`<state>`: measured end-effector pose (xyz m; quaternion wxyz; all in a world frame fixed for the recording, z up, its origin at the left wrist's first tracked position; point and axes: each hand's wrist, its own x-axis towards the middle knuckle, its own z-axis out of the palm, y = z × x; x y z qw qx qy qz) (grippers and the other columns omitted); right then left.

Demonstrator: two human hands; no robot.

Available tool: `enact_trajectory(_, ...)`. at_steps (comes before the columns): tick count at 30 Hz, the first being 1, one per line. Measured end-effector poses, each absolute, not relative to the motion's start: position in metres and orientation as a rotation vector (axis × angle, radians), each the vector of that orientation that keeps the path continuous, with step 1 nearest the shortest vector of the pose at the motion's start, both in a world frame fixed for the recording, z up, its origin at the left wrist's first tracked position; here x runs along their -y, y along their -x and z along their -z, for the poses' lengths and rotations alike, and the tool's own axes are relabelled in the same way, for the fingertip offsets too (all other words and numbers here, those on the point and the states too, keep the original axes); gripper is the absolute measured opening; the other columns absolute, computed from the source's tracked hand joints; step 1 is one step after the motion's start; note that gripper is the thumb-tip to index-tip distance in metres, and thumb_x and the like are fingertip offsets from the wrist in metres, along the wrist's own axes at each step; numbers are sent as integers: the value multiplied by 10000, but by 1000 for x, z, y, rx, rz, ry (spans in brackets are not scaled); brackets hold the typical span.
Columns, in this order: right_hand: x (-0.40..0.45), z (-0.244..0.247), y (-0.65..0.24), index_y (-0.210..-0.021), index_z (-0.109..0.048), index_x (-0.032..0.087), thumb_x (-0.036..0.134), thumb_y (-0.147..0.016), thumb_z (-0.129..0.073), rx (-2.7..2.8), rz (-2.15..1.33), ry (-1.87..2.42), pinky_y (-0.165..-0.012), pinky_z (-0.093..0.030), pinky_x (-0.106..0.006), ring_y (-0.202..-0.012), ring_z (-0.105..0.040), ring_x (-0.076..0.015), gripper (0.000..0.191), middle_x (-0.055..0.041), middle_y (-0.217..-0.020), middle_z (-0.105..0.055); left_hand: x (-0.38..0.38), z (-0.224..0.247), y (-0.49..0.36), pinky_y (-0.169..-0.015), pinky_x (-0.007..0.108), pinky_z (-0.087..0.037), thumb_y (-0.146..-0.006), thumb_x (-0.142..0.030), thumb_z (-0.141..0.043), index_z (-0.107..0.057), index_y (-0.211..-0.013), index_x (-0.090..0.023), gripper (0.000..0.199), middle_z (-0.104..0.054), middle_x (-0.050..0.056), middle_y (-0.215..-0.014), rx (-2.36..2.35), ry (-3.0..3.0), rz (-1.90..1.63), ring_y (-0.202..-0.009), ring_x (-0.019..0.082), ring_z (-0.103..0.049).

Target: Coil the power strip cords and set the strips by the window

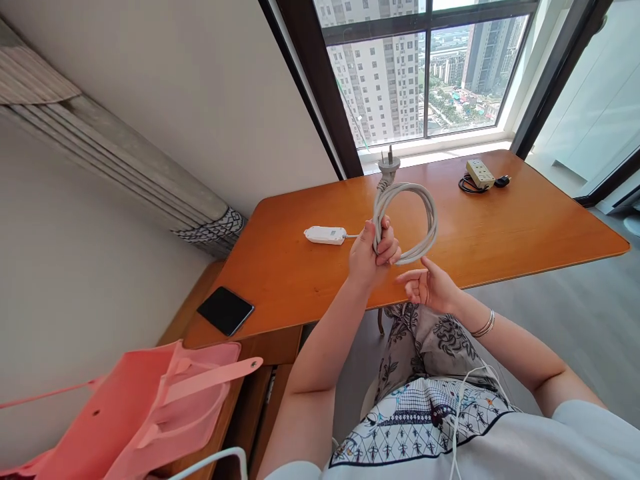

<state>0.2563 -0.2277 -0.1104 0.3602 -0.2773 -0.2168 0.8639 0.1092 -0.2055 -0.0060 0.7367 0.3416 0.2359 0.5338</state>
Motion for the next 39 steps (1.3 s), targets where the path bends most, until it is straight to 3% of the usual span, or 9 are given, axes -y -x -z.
enact_trajectory(4, 217, 104, -247, -1140, -617, 137, 535, -984, -409, 274, -2109, 434, -807, -606, -364, -899, -714, -216, 476, -118, -991, -738, 223, 7, -116, -377, 166, -302, -1016, -527, -457, -517, -765, -186, 427, -266, -100, -474, -502, -741, -1229, -328, 41, -184)
enact_trajectory(6, 204, 99, -253, -1133, -602, 147, 438, -969, -462, 225, -1979, 435, -846, -610, -386, -884, -704, -215, 363, -98, -938, -727, 231, 8, -114, -395, 170, -327, -1005, -524, -487, -522, -762, -186, 418, -295, -96, -475, -525, -754, -1277, -332, 42, -216)
enact_trajectory(10, 189, 91, -269, -1020, -630, 186, 327, -920, -589, 401, -1768, 554, -746, -593, -276, -708, -640, -146, 178, -17, -783, -659, 232, 15, -101, -430, 162, -366, -1020, -474, -481, -545, -784, -176, 386, -337, -89, -483, -588, -729, -1324, -347, 38, -262)
enact_trajectory(13, 187, 85, -274, -1068, -658, 221, 387, -851, -703, 659, -1603, 730, -720, -557, -253, -721, -615, -122, 277, 14, -824, -658, 222, 26, -91, -415, 146, -340, -1041, -452, -436, -542, -791, -165, 395, -316, -94, -482, -641, -653, -1242, -344, 32, -239)
enact_trajectory(19, 182, 81, -278, -1042, -695, 200, 433, -702, -830, 1131, -1271, 1024, -982, -497, -362, -1024, -640, -195, 433, -36, -1034, -705, 204, 40, -78, -371, 124, -242, -1068, -416, -356, -525, -786, -153, 422, -253, -107, -487, -648, -529, -1069, -327, 18, -169)
enact_trajectory(24, 181, 81, -278, -1135, -537, 234, 376, -711, -807, 987, -1443, 951, -772, -577, -338, -774, -690, -144, 522, -5, -1014, -704, 199, 47, -76, -363, 122, -230, -1036, -431, -455, -531, -791, -150, 380, -248, -118, -488, -659, -589, -855, -324, 12, -148)
enact_trajectory(29, 181, 81, -280, -1169, -494, 211, 374, -784, -740, 1147, -1390, 995, -529, -493, -261, -555, -594, -120, 485, 69, -702, -620, 191, 60, -75, -374, 125, -263, -973, -473, -564, -560, -821, -142, 364, -291, -119, -479, -693, -769, -779, -339, 12, -158)
enact_trajectory(35, 180, 79, -291, -919, -597, 195, 584, -853, -663, 1440, -1163, 1162, -488, -436, -245, -506, -559, -112, 400, 62, -595, -520, 172, 77, -78, -473, 200, -445, -835, -600, -691, -604, -868, -153, 456, -353, -109, -518, -726, -1175, -828, -395, 44, -305)
enact_trajectory(39, 183, 73, -297, -808, -590, 192, 691, -847, -617, 1522, -1107, 1119, -516, -457, -252, -508, -517, -99, 502, 51, -594, -493, 163, 81, -86, -481, 213, -423, -834, -586, -694, -592, -806, -172, 428, -418, -77, -598, -791, -1323, -924, -436, 62, -360)
